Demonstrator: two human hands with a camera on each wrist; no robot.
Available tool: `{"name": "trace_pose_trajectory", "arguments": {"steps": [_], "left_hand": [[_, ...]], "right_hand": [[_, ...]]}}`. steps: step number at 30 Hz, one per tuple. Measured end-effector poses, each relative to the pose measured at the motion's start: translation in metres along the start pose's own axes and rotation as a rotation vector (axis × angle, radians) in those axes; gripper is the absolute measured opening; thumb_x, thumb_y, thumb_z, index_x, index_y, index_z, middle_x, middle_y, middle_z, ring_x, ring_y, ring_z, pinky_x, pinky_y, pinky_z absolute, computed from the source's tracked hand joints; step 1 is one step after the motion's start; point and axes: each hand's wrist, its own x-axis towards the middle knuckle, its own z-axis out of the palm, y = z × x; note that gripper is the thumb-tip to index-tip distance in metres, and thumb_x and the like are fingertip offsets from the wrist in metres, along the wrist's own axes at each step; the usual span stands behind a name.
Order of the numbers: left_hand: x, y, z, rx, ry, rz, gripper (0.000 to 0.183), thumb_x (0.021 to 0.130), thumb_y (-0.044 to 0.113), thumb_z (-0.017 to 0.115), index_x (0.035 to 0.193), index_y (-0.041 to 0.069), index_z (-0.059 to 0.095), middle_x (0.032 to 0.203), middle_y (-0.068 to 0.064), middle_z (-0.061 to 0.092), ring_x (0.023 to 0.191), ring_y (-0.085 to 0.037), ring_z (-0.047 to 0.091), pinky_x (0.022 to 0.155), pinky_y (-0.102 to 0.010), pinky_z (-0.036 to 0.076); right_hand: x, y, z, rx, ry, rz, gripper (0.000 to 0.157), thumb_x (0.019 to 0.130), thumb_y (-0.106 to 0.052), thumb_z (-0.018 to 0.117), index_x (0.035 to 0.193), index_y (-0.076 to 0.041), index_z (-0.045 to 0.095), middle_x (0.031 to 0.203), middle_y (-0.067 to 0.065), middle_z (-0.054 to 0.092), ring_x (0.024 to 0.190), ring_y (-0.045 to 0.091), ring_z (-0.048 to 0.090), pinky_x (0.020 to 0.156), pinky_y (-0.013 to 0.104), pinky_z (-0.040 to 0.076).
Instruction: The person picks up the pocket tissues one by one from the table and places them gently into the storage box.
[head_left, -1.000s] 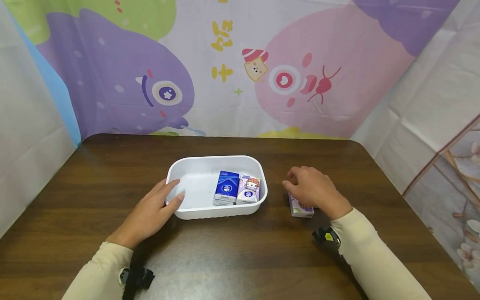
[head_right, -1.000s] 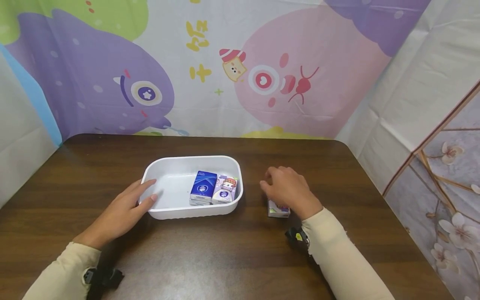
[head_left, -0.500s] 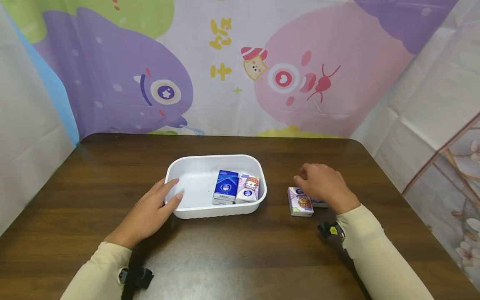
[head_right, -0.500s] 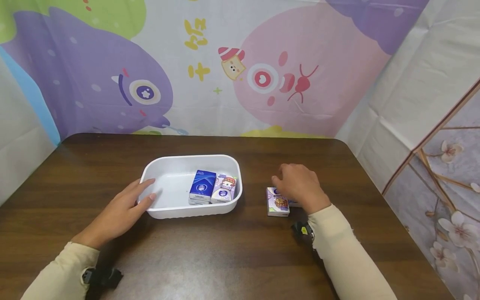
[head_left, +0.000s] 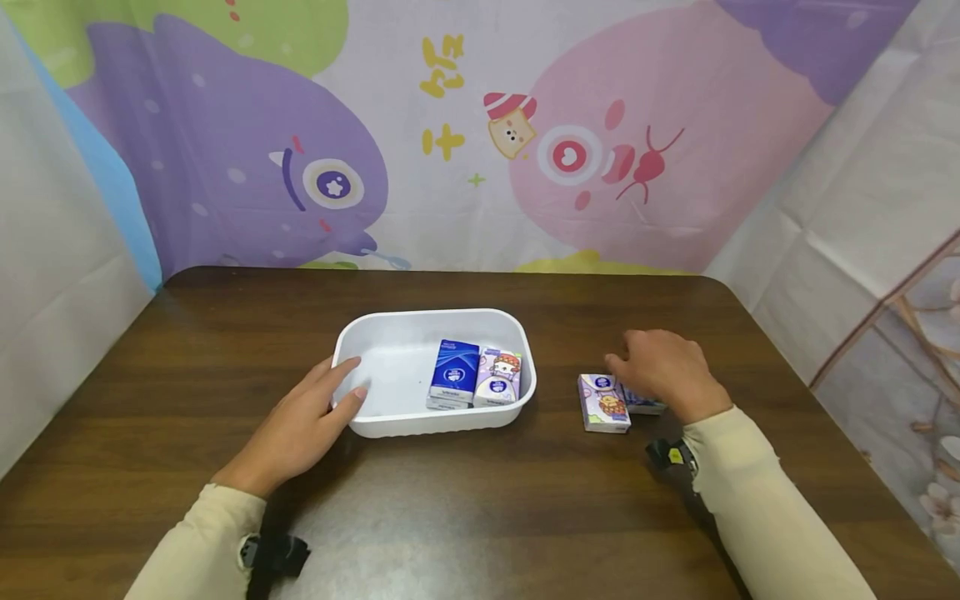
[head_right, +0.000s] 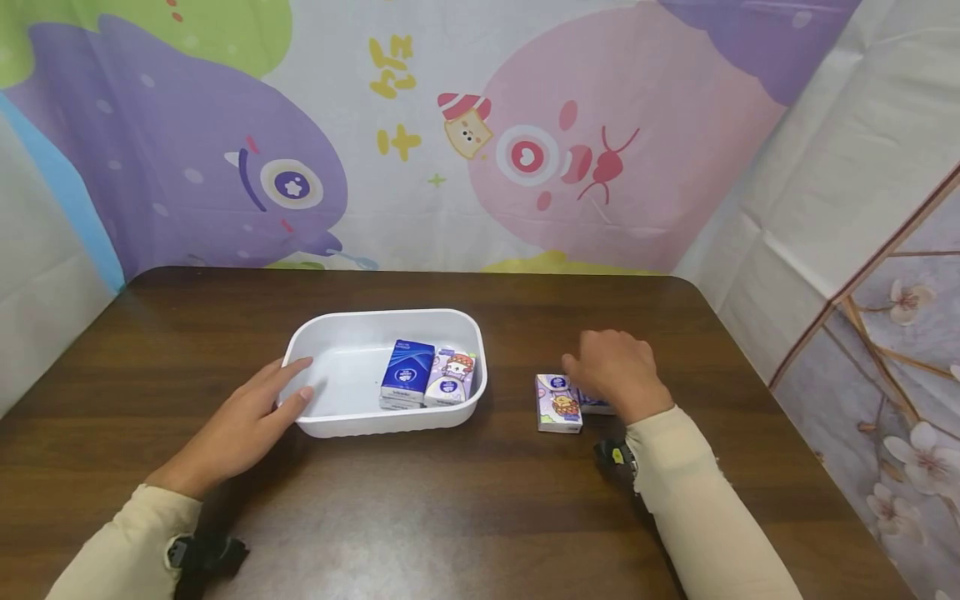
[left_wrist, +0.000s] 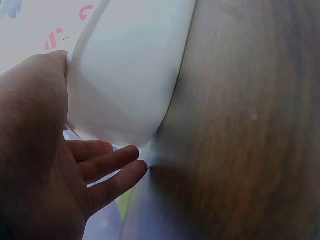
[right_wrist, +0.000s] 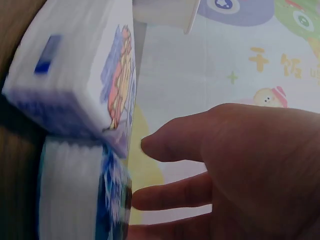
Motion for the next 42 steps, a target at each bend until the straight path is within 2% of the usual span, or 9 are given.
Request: {"name": "trace_pose_trajectory", "arguments": {"steps": [7, 18, 32, 42], "left_hand": [[0.0000, -0.0007, 0.0008, 0.002, 0.002, -0.002, 0.060, 0.106, 0.045, 0.046, 0.153, 0.007, 0.041, 0.157, -0.018, 0.033, 0.136, -0.040, 0.042, 0.105, -0.063, 0.035], [0.0008, -0.0016, 0.0010, 0.001, -0.009, -0.009, 0.064, 0.105, 0.051, 0.043, 0.154, 0.009, 0.040, 0.158, -0.017, 0.032, 0.134, -0.040, 0.044, 0.105, -0.063, 0.035], [0.0012, -0.0015, 0.0016, 0.009, -0.010, -0.020, 0.062, 0.106, 0.048, 0.045, 0.154, 0.010, 0.040, 0.158, -0.016, 0.033, 0.138, -0.040, 0.039, 0.106, -0.064, 0.034], [0.0011, -0.0005, 0.0011, 0.010, -0.016, -0.029, 0.064, 0.105, 0.050, 0.044, 0.154, 0.009, 0.040, 0.158, -0.019, 0.032, 0.138, -0.042, 0.039, 0.106, -0.066, 0.033]], "right_hand": [[0.0010, 0.0035, 0.0004, -0.045, -0.044, 0.014, 0.056, 0.099, -0.043, 0.055, 0.127, 0.005, 0.061, 0.116, 0.026, 0.066, 0.097, 0.040, 0.065, 0.078, 0.060, 0.051], [0.0022, 0.0069, 0.0033, -0.072, -0.042, 0.045, 0.063, 0.097, -0.054, 0.058, 0.122, 0.003, 0.065, 0.109, 0.023, 0.069, 0.083, 0.035, 0.064, 0.070, 0.054, 0.050], [0.0033, 0.0063, 0.0038, -0.057, -0.045, 0.075, 0.061, 0.096, -0.053, 0.058, 0.117, 0.003, 0.067, 0.095, 0.018, 0.068, 0.074, 0.030, 0.060, 0.068, 0.051, 0.048], [0.0028, 0.0041, 0.0055, -0.022, 0.022, 0.072, 0.058, 0.097, -0.046, 0.058, 0.124, 0.006, 0.062, 0.106, 0.025, 0.068, 0.076, 0.032, 0.062, 0.068, 0.053, 0.051]]}}
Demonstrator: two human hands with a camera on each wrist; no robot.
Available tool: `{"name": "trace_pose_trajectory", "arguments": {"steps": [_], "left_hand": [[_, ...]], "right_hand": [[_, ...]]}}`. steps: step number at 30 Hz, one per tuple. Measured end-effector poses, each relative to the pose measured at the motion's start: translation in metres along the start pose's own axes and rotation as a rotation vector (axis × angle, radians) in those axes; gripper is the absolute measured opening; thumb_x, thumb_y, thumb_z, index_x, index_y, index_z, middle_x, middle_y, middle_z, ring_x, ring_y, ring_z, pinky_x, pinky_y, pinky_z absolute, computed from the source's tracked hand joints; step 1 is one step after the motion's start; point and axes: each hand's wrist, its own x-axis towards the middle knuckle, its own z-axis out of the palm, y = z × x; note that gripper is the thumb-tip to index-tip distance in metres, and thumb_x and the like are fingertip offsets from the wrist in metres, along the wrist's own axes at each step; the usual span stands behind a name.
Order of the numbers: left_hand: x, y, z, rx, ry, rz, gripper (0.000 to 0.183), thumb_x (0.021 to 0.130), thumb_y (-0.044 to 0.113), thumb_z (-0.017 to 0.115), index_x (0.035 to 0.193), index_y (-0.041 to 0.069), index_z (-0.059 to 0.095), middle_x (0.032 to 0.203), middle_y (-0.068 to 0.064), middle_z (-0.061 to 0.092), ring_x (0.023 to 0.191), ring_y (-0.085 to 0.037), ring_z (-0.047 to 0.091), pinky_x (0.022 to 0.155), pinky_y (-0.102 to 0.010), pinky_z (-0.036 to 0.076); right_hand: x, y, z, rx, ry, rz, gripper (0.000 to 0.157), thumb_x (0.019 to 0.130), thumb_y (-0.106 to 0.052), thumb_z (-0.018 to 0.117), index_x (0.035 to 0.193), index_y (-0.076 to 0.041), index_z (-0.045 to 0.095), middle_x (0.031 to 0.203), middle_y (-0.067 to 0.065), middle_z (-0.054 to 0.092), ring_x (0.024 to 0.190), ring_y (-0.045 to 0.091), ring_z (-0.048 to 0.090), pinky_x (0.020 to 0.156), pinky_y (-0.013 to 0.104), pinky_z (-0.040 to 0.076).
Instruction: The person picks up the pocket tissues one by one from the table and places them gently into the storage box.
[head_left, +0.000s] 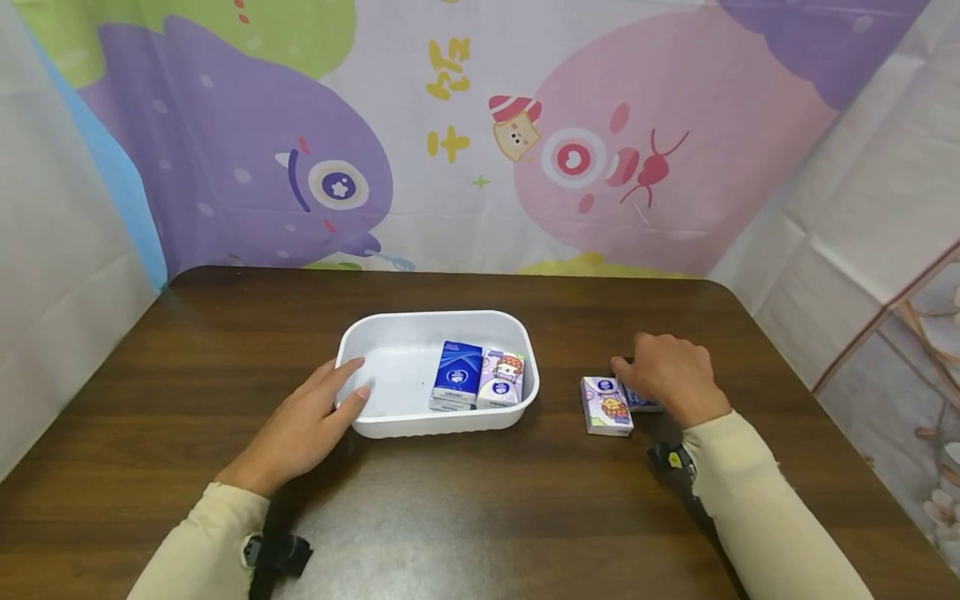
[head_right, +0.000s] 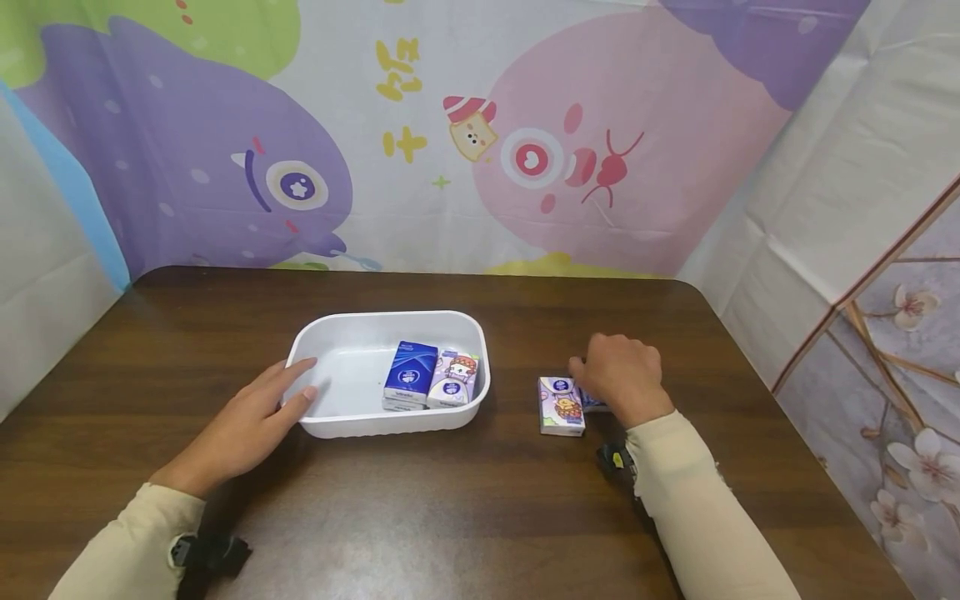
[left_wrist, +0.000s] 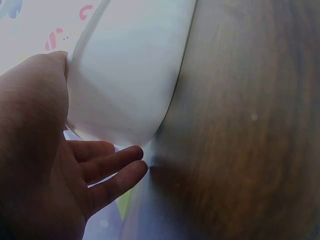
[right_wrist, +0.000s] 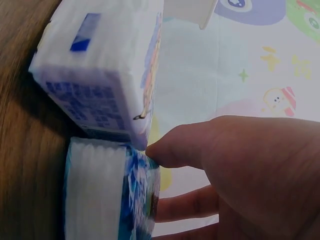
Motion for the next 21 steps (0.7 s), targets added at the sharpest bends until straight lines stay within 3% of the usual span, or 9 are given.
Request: {"name": "trace_pose_trajectory", "arguments": {"steps": [10, 21], "left_hand": [[0.0003, -0.0001, 0.0012, 0.003, 0.007, 0.010, 0.064, 0.105, 0.051, 0.043, 0.154, 0.009, 0.040, 0.157, -0.019, 0.033, 0.138, -0.042, 0.039, 0.106, -0.065, 0.033], [0.0007, -0.0004, 0.0008, -0.006, 0.000, -0.001, 0.064, 0.105, 0.051, 0.043, 0.155, 0.010, 0.039, 0.158, -0.019, 0.033, 0.136, -0.041, 0.041, 0.105, -0.065, 0.034]], "right_hand": [[0.0006, 0.0008, 0.0001, -0.013, 0.037, -0.012, 0.059, 0.097, -0.046, 0.059, 0.126, 0.005, 0.061, 0.108, 0.027, 0.067, 0.077, 0.033, 0.063, 0.066, 0.053, 0.052], [-0.0005, 0.0003, -0.0021, 0.022, 0.126, -0.040, 0.055, 0.097, -0.046, 0.057, 0.123, 0.003, 0.063, 0.113, 0.026, 0.067, 0.096, 0.043, 0.065, 0.072, 0.060, 0.051]]}}
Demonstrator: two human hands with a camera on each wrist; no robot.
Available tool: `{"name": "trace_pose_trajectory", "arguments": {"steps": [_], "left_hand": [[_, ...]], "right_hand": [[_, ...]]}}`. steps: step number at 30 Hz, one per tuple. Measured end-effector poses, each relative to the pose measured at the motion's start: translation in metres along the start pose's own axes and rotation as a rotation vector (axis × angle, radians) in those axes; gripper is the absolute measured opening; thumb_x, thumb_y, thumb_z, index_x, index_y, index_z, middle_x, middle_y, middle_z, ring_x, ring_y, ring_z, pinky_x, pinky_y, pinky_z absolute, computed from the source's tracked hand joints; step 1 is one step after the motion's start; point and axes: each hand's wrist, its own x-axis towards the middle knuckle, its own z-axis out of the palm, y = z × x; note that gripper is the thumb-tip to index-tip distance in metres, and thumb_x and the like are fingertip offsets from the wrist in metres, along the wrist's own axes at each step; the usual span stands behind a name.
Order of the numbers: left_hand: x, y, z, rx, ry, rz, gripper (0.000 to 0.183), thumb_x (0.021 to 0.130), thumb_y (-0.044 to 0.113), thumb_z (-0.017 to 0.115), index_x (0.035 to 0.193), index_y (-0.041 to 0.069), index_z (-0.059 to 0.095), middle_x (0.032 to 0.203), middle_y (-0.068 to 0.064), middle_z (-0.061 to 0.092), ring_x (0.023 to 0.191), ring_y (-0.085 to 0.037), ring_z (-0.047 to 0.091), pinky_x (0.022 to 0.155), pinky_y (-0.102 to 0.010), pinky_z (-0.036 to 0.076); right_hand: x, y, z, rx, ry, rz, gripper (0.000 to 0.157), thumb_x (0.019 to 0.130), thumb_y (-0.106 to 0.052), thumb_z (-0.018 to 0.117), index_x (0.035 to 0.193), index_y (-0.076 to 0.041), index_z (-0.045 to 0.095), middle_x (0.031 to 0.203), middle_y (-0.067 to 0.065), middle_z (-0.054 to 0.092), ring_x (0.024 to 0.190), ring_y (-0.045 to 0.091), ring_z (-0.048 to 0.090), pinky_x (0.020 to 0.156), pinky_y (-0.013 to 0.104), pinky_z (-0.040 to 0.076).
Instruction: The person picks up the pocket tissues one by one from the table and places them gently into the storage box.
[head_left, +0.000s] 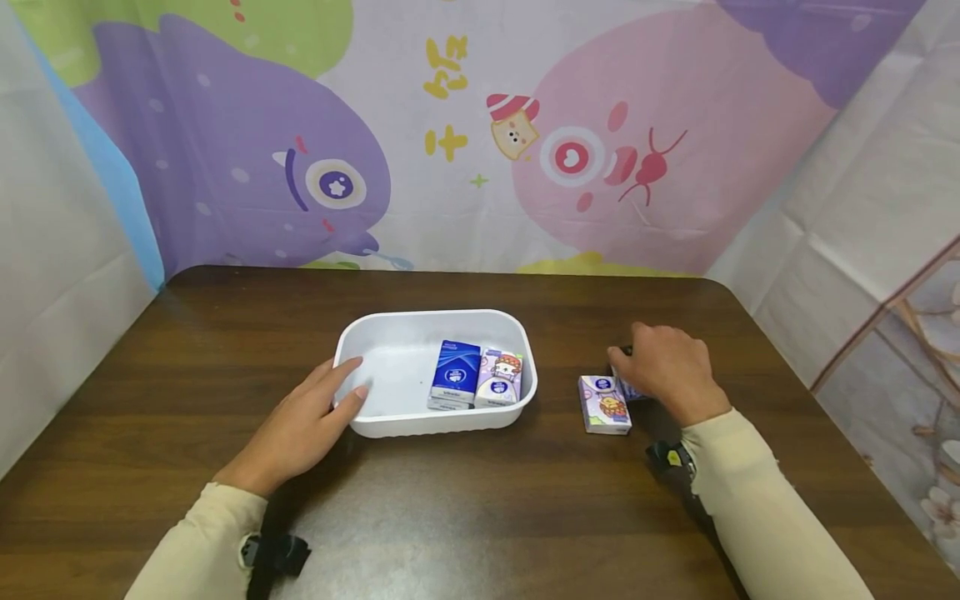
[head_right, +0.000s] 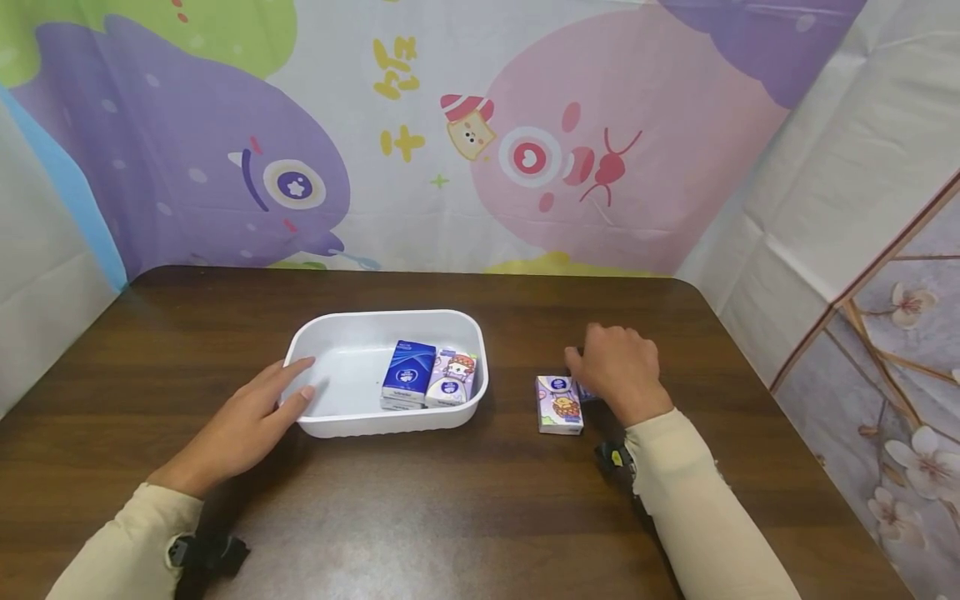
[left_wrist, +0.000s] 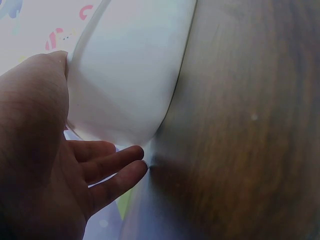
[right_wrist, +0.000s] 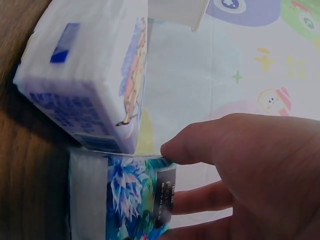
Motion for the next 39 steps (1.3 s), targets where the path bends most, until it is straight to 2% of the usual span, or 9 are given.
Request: {"name": "trace_pose_trajectory", "arguments": {"steps": [6, 15, 21, 28, 39], "left_hand": [[0.000, 0.000, 0.000, 0.000, 0.002, 0.000, 0.063, 0.105, 0.050, 0.044, 0.154, 0.010, 0.040, 0.157, -0.018, 0.033, 0.135, -0.040, 0.042, 0.105, -0.064, 0.035], [0.000, 0.000, 0.000, 0.004, 0.000, -0.009, 0.063, 0.105, 0.050, 0.044, 0.154, 0.010, 0.039, 0.157, -0.019, 0.033, 0.136, -0.041, 0.042, 0.105, -0.065, 0.034], [0.000, 0.000, 0.000, 0.008, 0.002, 0.000, 0.064, 0.105, 0.051, 0.043, 0.154, 0.009, 0.040, 0.157, -0.019, 0.034, 0.135, -0.042, 0.043, 0.105, -0.065, 0.035], [-0.001, 0.000, 0.000, 0.003, 0.002, 0.001, 0.065, 0.105, 0.053, 0.042, 0.155, 0.011, 0.039, 0.157, -0.018, 0.033, 0.137, -0.041, 0.041, 0.105, -0.065, 0.034], [-0.001, -0.001, 0.000, 0.005, 0.002, 0.007, 0.063, 0.105, 0.050, 0.043, 0.154, 0.011, 0.040, 0.157, -0.018, 0.034, 0.136, -0.041, 0.042, 0.104, -0.066, 0.035]], "right_hand": [[0.001, -0.002, -0.002, 0.018, 0.058, -0.011, 0.052, 0.097, -0.044, 0.057, 0.119, 0.003, 0.063, 0.110, 0.026, 0.067, 0.097, 0.045, 0.064, 0.072, 0.062, 0.050], [0.002, -0.004, 0.001, 0.049, 0.200, -0.055, 0.044, 0.094, -0.041, 0.059, 0.104, 0.001, 0.066, 0.092, 0.021, 0.067, 0.080, 0.039, 0.063, 0.063, 0.054, 0.049], [0.001, -0.006, 0.000, 0.036, 0.260, -0.091, 0.044, 0.094, -0.039, 0.061, 0.106, 0.003, 0.066, 0.092, 0.022, 0.067, 0.078, 0.041, 0.063, 0.065, 0.054, 0.049], [0.000, -0.008, -0.001, 0.027, 0.301, -0.112, 0.045, 0.095, -0.039, 0.061, 0.110, 0.003, 0.065, 0.097, 0.024, 0.067, 0.085, 0.044, 0.063, 0.070, 0.056, 0.048], [0.000, -0.012, -0.005, 0.066, 0.371, -0.151, 0.041, 0.093, -0.035, 0.065, 0.110, 0.001, 0.065, 0.096, 0.021, 0.067, 0.084, 0.040, 0.062, 0.069, 0.054, 0.050]]}}
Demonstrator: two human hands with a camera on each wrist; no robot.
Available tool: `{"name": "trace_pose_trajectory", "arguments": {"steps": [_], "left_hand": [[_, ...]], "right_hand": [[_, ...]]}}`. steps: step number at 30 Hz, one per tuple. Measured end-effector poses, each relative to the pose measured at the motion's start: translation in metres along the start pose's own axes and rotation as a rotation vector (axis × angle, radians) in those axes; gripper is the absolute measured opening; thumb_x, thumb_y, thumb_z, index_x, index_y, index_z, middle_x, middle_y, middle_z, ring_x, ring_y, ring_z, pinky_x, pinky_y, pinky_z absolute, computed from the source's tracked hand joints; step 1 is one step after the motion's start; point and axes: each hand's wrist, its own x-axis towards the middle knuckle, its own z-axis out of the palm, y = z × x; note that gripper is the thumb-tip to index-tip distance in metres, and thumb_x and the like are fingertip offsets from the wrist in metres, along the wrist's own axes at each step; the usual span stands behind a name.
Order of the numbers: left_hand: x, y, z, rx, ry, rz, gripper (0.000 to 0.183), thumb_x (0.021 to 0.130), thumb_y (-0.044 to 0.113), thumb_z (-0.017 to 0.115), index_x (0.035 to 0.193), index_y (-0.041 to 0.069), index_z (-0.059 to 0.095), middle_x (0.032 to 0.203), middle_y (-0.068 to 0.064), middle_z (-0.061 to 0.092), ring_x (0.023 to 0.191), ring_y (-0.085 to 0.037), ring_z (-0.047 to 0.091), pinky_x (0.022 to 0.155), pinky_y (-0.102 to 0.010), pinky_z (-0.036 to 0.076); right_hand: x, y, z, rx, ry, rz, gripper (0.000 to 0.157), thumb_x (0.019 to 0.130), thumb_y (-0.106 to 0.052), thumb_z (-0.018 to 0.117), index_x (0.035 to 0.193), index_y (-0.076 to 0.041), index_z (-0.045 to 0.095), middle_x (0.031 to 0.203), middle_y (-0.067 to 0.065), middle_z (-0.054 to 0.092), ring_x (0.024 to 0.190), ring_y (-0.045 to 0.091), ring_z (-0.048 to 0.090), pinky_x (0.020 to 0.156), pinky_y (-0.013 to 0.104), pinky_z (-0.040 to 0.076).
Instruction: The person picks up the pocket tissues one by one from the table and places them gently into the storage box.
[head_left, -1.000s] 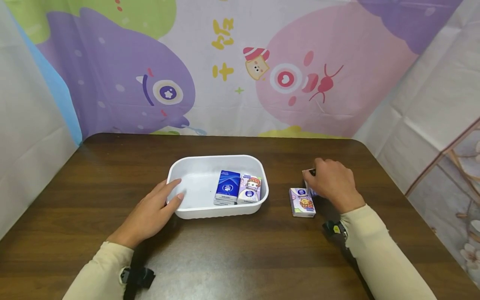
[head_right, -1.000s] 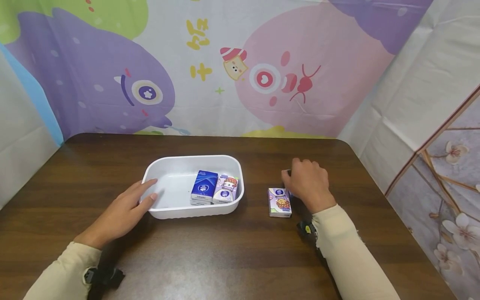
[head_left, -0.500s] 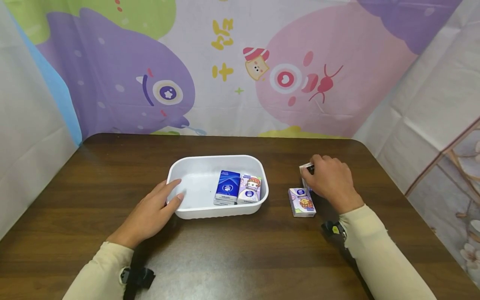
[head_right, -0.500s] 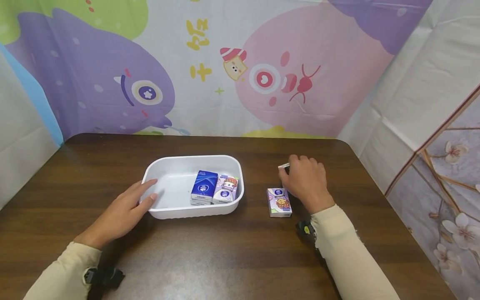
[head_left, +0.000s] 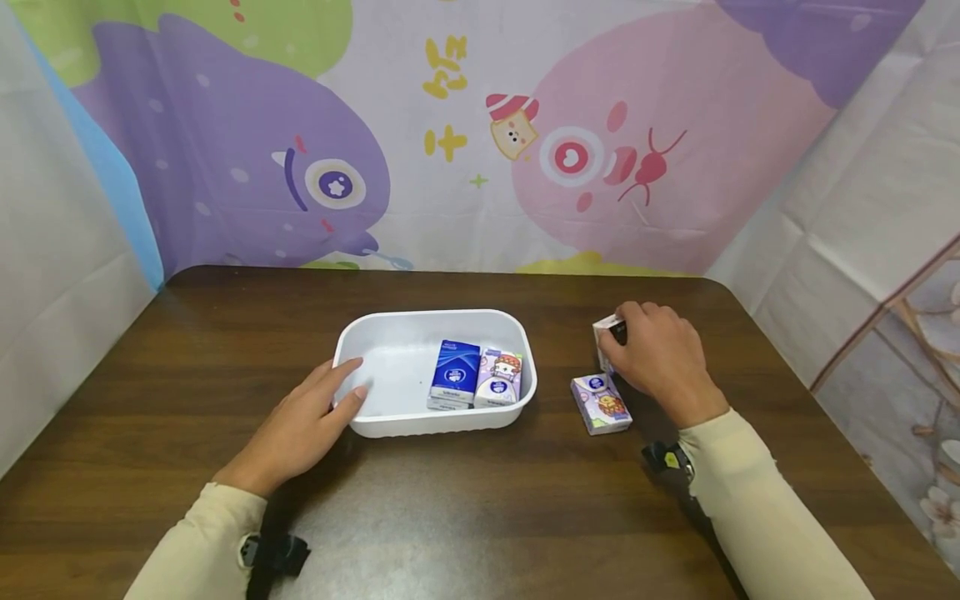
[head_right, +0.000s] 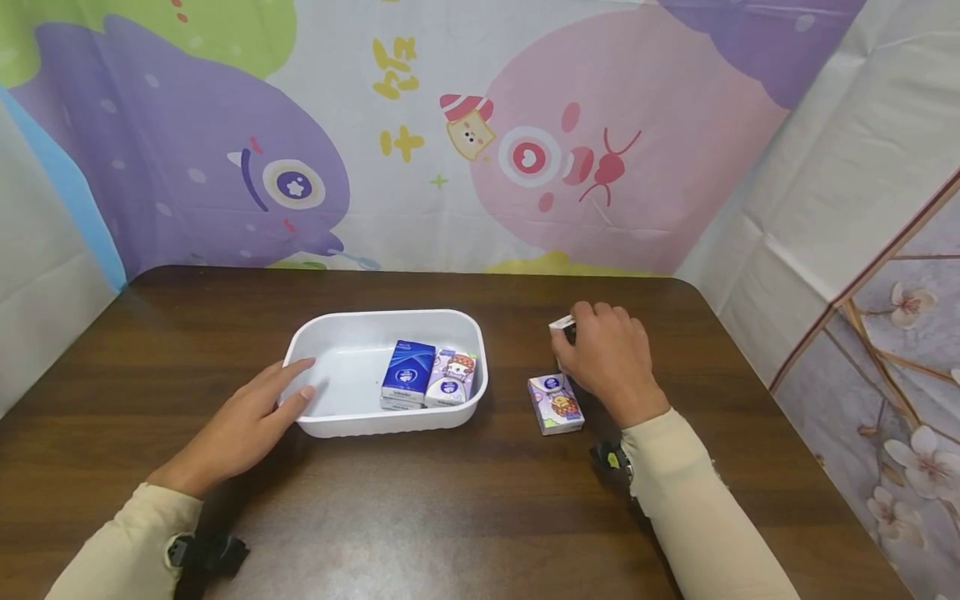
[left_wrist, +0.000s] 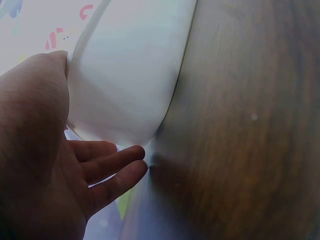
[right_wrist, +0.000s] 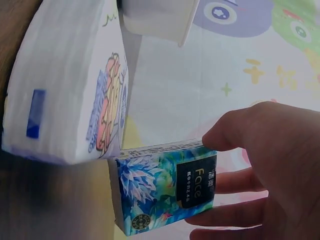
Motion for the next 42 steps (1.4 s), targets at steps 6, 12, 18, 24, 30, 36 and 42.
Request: {"name": "trace_pose_trajectory", "arguments": {"steps": [6, 12, 18, 24, 30, 36, 42], "left_hand": [[0.000, 0.000, 0.000, 0.003, 0.001, 0.000, 0.063, 0.105, 0.052, 0.042, 0.154, 0.011, 0.040, 0.157, -0.018, 0.034, 0.136, -0.041, 0.042, 0.104, -0.066, 0.035], [0.000, 0.000, 0.000, 0.003, 0.003, 0.007, 0.064, 0.105, 0.052, 0.042, 0.154, 0.011, 0.041, 0.157, -0.018, 0.034, 0.136, -0.041, 0.042, 0.104, -0.065, 0.035], [0.001, 0.000, -0.002, 0.000, 0.008, 0.006, 0.061, 0.106, 0.048, 0.044, 0.154, 0.011, 0.041, 0.157, -0.018, 0.034, 0.137, -0.041, 0.041, 0.105, -0.065, 0.034], [-0.001, 0.000, -0.003, 0.003, 0.000, -0.001, 0.062, 0.106, 0.048, 0.044, 0.154, 0.010, 0.040, 0.157, -0.019, 0.034, 0.138, -0.042, 0.039, 0.105, -0.065, 0.033], [0.000, 0.000, -0.003, 0.008, 0.004, 0.000, 0.064, 0.106, 0.049, 0.043, 0.155, 0.009, 0.038, 0.157, -0.020, 0.034, 0.138, -0.042, 0.038, 0.106, -0.065, 0.033], [-0.001, -0.002, -0.003, 0.015, 0.011, 0.006, 0.064, 0.106, 0.050, 0.042, 0.155, 0.009, 0.039, 0.156, -0.020, 0.035, 0.138, -0.042, 0.039, 0.106, -0.064, 0.033], [0.000, 0.000, 0.000, 0.006, 0.019, 0.022, 0.065, 0.105, 0.053, 0.041, 0.154, 0.010, 0.041, 0.156, -0.019, 0.035, 0.139, -0.041, 0.038, 0.107, -0.063, 0.033]], "right_hand": [[0.001, -0.004, -0.002, 0.019, -0.008, 0.003, 0.041, 0.093, -0.035, 0.065, 0.112, 0.000, 0.066, 0.101, 0.020, 0.068, 0.088, 0.038, 0.062, 0.072, 0.054, 0.051], [0.003, -0.010, -0.005, 0.048, -0.008, 0.005, 0.041, 0.093, -0.037, 0.063, 0.115, -0.003, 0.066, 0.106, 0.019, 0.068, 0.096, 0.037, 0.062, 0.075, 0.056, 0.051], [0.007, -0.022, -0.007, 0.054, -0.017, -0.014, 0.041, 0.093, -0.038, 0.063, 0.116, -0.004, 0.066, 0.108, 0.018, 0.067, 0.097, 0.035, 0.061, 0.075, 0.055, 0.052], [0.006, -0.028, -0.007, 0.062, -0.021, -0.022, 0.043, 0.093, -0.038, 0.064, 0.118, -0.002, 0.066, 0.110, 0.018, 0.067, 0.096, 0.033, 0.061, 0.075, 0.053, 0.054], [0.010, -0.033, -0.010, 0.076, 0.039, -0.016, 0.042, 0.093, -0.039, 0.063, 0.115, -0.003, 0.067, 0.105, 0.016, 0.068, 0.090, 0.032, 0.062, 0.071, 0.052, 0.054], [0.017, -0.043, -0.011, 0.107, 0.071, -0.023, 0.040, 0.093, -0.040, 0.062, 0.111, -0.004, 0.068, 0.098, 0.014, 0.069, 0.085, 0.031, 0.062, 0.067, 0.050, 0.053], [0.017, -0.047, -0.010, 0.121, 0.094, -0.027, 0.038, 0.094, -0.039, 0.063, 0.109, -0.004, 0.068, 0.097, 0.014, 0.068, 0.084, 0.031, 0.061, 0.066, 0.050, 0.053]]}}
